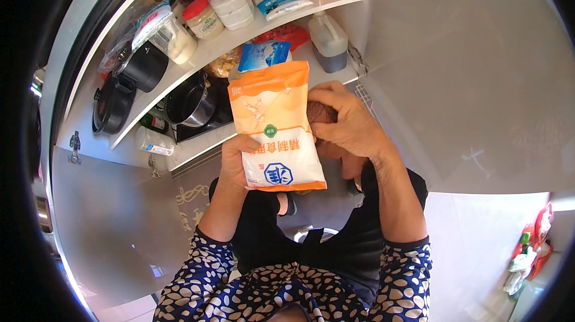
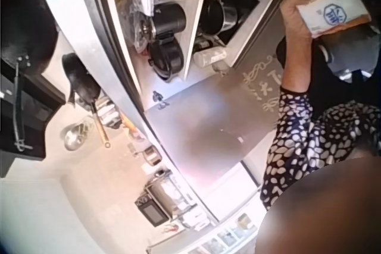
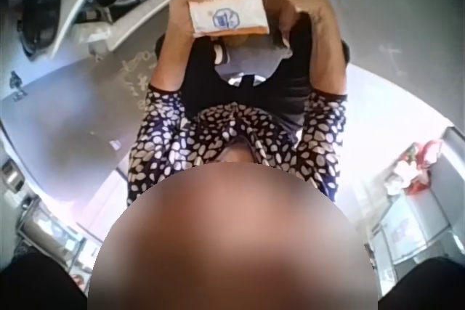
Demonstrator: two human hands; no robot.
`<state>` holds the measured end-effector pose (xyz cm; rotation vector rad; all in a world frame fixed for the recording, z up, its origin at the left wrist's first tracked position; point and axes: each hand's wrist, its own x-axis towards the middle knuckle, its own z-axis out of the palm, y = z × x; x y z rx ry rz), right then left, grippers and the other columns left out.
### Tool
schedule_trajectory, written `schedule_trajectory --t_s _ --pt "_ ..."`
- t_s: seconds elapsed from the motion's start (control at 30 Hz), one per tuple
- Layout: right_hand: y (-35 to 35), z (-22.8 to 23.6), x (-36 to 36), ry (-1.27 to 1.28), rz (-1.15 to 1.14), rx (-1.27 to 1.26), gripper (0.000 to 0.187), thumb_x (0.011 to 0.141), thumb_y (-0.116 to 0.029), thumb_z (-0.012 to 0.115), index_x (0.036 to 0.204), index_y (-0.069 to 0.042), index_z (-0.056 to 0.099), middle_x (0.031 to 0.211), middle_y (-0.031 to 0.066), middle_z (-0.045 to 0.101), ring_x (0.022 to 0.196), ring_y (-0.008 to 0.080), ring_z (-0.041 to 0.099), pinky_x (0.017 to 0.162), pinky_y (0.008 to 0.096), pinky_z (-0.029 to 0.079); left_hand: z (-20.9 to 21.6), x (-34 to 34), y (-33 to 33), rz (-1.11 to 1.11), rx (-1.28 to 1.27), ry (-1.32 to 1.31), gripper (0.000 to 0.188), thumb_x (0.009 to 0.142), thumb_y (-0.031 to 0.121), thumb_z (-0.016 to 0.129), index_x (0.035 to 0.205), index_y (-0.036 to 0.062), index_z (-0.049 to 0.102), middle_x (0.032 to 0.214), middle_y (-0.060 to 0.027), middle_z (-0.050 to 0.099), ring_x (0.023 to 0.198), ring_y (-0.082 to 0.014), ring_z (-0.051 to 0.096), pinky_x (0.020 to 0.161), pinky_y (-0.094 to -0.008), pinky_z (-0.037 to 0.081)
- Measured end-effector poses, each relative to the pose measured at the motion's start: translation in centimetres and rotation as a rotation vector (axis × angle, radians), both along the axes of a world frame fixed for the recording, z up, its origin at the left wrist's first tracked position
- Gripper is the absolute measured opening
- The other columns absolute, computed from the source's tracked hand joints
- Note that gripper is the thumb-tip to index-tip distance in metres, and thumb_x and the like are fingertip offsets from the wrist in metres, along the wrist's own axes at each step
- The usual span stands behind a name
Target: The person sits on the floor in front of an open kitchen cabinet and wipes various food packages and containers with a brown cloth. They handle multiple items including bags of salt, a container of red powder, and a jar of white powder, wiping each one individually before placing them back on the shelf.
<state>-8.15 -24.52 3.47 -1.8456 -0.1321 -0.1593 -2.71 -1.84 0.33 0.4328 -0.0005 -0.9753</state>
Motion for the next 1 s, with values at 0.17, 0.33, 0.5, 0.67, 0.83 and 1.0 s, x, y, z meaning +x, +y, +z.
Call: schedule_trajectory --t_s 0.17,0.33,0.5,0.67,0.83,1.0 --pt "-0.2 1.2 -0.6 0.061 -0.005 0.3 0.044 0.076 -0.014 0.072 0.116 -0.002 0.06 0.122 0.0092 0.049 0.112 0.0231 0.052 0.098 0.0335 0.041 0.3 0.0 -0.3 -0.033 -0.01 0.035 0.063 0.069 -0.002 0.049 0.131 -0.0078 0.038 0.119 -0.0253 0.055 0.105 -0.0373 0.06 0.09 -0.0473 0.051" --pt "-0.1 -0.3 -0.1 0.027 -0.029 0.285 0.058 0.08 -0.025 0.07 0.13 -0.003 0.05 0.129 0.0129 0.044 0.114 0.025 0.051 0.099 0.0345 0.039 -0.3 -0.3 -0.6 -0.033 -0.016 -0.014 0.063 0.07 0.003 0.051 0.131 -0.0072 0.038 0.12 -0.0255 0.055 0.104 -0.0376 0.06 0.09 -0.049 0.05" --pt "0.0 0.5 -1.0 0.267 -0.094 0.358 0.081 0.076 -0.041 0.068 0.14 -0.003 0.036 0.119 0.0215 0.053 0.111 0.0282 0.054 0.1 0.0342 0.038 0.5 0.3 -0.5 0.074 -0.183 0.004 0.062 0.072 0.003 0.05 0.133 -0.0042 0.038 0.122 -0.0227 0.055 0.108 -0.0362 0.058 0.094 -0.0494 0.047" --pt "-1.4 0.8 -2.5 0.617 0.016 0.145 0.059 0.08 -0.03 0.067 0.126 0.003 0.052 0.099 0.0129 0.065 0.096 0.02 0.06 0.082 0.0303 0.047 1.5 1.3 0.1 0.211 -0.216 -0.035 0.062 0.073 0.004 0.049 0.133 -0.004 0.037 0.123 -0.0228 0.055 0.109 -0.036 0.058 0.093 -0.049 0.048" --pt "-1.2 1.2 -2.4 -0.236 -0.155 0.883 0.04 0.086 -0.013 0.055 0.121 0.005 0.054 0.109 0.012 0.064 0.1 0.0198 0.061 0.092 0.0317 0.045 1.0 1.0 0.2 0.167 -0.053 -0.03 0.058 0.073 0.003 0.051 0.13 -0.0056 0.039 0.12 -0.0227 0.056 0.107 -0.0352 0.059 0.092 -0.0472 0.049" --pt "1.6 0.4 -1.7 -0.133 -0.134 0.723 0.037 0.082 -0.003 0.059 0.119 0.001 0.055 0.123 0.0163 0.055 0.108 0.026 0.057 0.088 0.0363 0.047 0.7 -0.5 -1.6 0.085 0.029 -0.002 0.057 0.073 -0.001 0.052 0.129 -0.0062 0.04 0.118 -0.0218 0.056 0.107 -0.0345 0.058 0.093 -0.0461 0.049"
